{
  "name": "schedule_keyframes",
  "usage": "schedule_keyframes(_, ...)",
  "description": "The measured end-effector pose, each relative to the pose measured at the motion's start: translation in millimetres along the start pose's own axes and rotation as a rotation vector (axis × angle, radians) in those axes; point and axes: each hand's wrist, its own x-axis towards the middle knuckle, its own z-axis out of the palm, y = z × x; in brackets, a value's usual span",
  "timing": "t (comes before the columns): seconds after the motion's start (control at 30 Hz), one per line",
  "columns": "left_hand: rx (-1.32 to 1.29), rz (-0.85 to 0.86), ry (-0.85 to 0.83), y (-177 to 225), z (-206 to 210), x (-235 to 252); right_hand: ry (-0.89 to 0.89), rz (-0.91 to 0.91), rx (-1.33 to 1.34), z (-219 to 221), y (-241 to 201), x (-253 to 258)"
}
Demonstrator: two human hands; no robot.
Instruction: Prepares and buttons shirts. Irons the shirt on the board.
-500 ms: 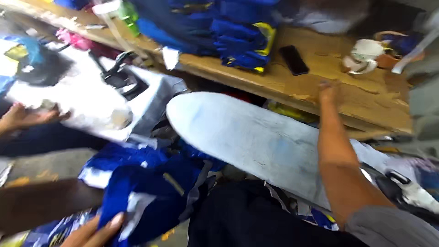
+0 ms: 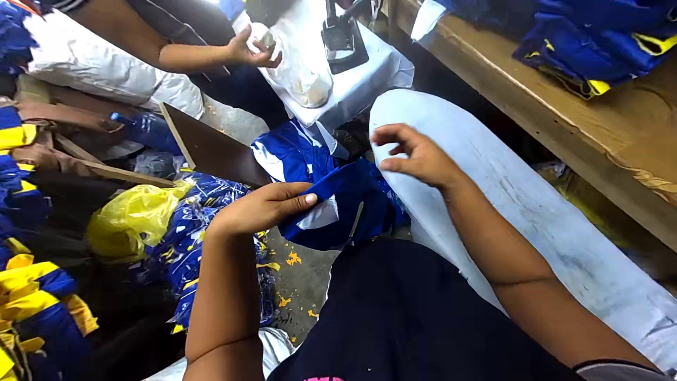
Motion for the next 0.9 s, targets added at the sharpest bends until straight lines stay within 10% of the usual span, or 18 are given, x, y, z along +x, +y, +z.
schedule_keyframes(0.27,0.004,0.016,0.055,-15,2,-9,-0.473,-0.126,0.189,56,-19,54)
schedule_keyframes(0.7,-0.199,0.336,0.487,-69,32,15,-0.260,-0.227,-0.566,32,-107,79)
schedule_keyframes(0.9,-0.035,0.182,0.537,-135,96,66,-0.201,-0.156,-0.739,12,-132,73)
